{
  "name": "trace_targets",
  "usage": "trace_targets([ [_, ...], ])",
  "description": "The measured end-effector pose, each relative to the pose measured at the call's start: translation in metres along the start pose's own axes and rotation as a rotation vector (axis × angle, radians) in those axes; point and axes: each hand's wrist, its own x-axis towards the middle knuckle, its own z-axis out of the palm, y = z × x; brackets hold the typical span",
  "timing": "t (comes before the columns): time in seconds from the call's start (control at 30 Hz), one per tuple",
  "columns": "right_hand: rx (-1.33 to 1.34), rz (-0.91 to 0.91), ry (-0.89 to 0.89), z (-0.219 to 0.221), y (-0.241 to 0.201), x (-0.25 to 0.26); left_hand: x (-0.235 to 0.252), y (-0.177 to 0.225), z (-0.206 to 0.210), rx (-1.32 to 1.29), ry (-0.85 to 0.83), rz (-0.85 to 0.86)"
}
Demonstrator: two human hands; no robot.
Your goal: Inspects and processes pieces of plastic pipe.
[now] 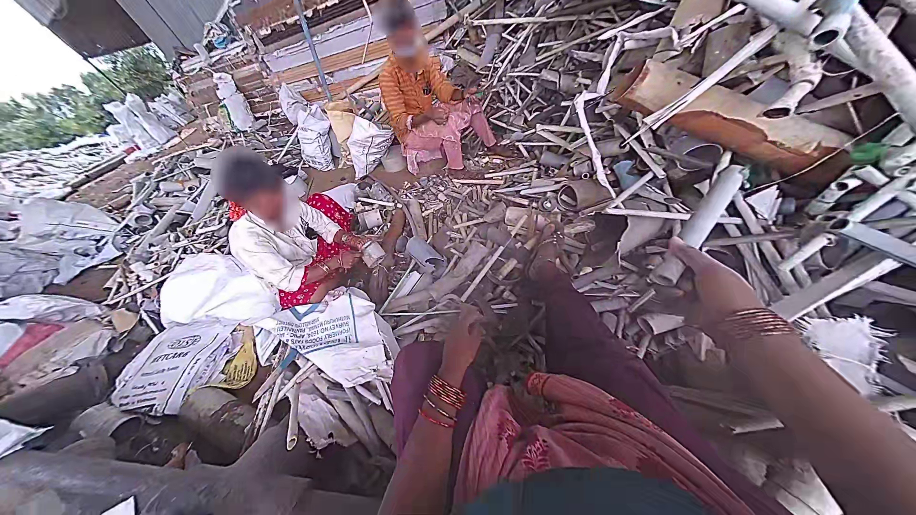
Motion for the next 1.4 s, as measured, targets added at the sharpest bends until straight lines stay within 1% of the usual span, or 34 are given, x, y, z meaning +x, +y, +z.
trace_targets([
  [0.03,-0.003,0.050,0.001,-0.004,0.002,-0.001,-0.002,0.000,0.001,0.006,-0.019,-0.016],
  [0.07,-0.083,0.078,-0.014,-0.008,0.009,-0.004,-0.004,0.001,0.003,0.010,-0.030,-0.032],
  [0.1,-0.220,0.090,-0.049,-0.014,0.018,-0.006,-0.004,0.002,0.004,0.016,-0.040,-0.039],
  [0.17,-0.628,0.045,-0.205,-0.031,0.038,0.003,0.000,0.003,0.006,0.031,-0.043,-0.035],
  [0.23,-1.040,-0.019,-0.343,-0.052,0.058,0.027,-0.001,0.002,0.010,0.034,-0.052,-0.032],
  [0.3,-1.448,-0.023,-0.415,-0.064,0.068,0.060,0.001,0.002,0.011,0.050,-0.056,-0.026],
  [0.37,-1.794,-0.005,-0.481,-0.070,0.069,0.083,0.003,0.001,0.014,0.068,-0.065,-0.021],
  [0.43,-1.996,0.001,-0.529,-0.070,0.073,0.101,0.002,0.001,0.015,0.089,-0.094,-0.040],
  [0.5,-2.080,0.002,-0.507,-0.067,0.082,0.117,0.003,0.001,0.015,0.086,-0.118,-0.054],
  [0.6,-2.095,0.029,-0.501,-0.056,0.089,0.135,0.007,-0.001,0.015,0.050,-0.131,-0.053],
  [0.77,-2.145,0.074,-0.610,-0.053,0.114,0.128,0.007,-0.010,0.014,0.058,-0.153,-0.044],
  [0.87,-2.058,-0.013,-0.591,-0.073,0.115,0.121,0.008,-0.005,0.017,0.067,-0.161,-0.026],
  [0.93,-1.924,-0.121,-0.534,-0.083,0.106,0.110,0.006,-0.003,0.016,0.055,-0.171,-0.036],
  [0.97,-1.840,-0.116,-0.487,-0.079,0.088,0.096,0.005,-0.001,0.014,0.049,-0.174,-0.044],
  [1.0,-1.695,-0.129,-0.413,-0.078,0.069,0.082,0.005,0.000,0.012,0.040,-0.169,-0.039],
  [1.03,-1.454,-0.195,-0.285,-0.087,0.058,0.074,0.006,0.001,0.012,0.034,-0.172,-0.032],
  [1.07,-1.182,-0.297,-0.136,-0.102,0.057,0.074,0.007,0.001,0.015,0.034,-0.183,-0.027],
  [1.1,-0.948,-0.325,-0.013,-0.111,0.055,0.068,0.006,0.000,0.019,0.033,-0.203,-0.031],
  [1.17,-0.592,-0.203,0.176,-0.104,0.042,0.048,0.005,-0.002,0.023,0.043,-0.235,-0.036],
  [1.2,-0.462,-0.124,0.229,-0.100,0.041,0.049,0.008,-0.002,0.022,0.043,-0.226,-0.023],
  [1.23,-0.407,-0.053,0.238,-0.105,0.051,0.056,0.009,-0.001,0.022,0.034,-0.213,-0.012],
  [1.3,-0.462,0.054,0.119,-0.116,0.086,0.073,0.011,-0.002,0.024,0.028,-0.206,-0.004],
  [1.37,-0.562,0.161,-0.010,-0.086,0.107,0.062,0.010,-0.001,0.024,0.042,-0.222,-0.016],
  [1.4,-0.621,0.262,-0.079,-0.061,0.107,0.045,0.008,-0.002,0.024,0.051,-0.232,-0.025],
])
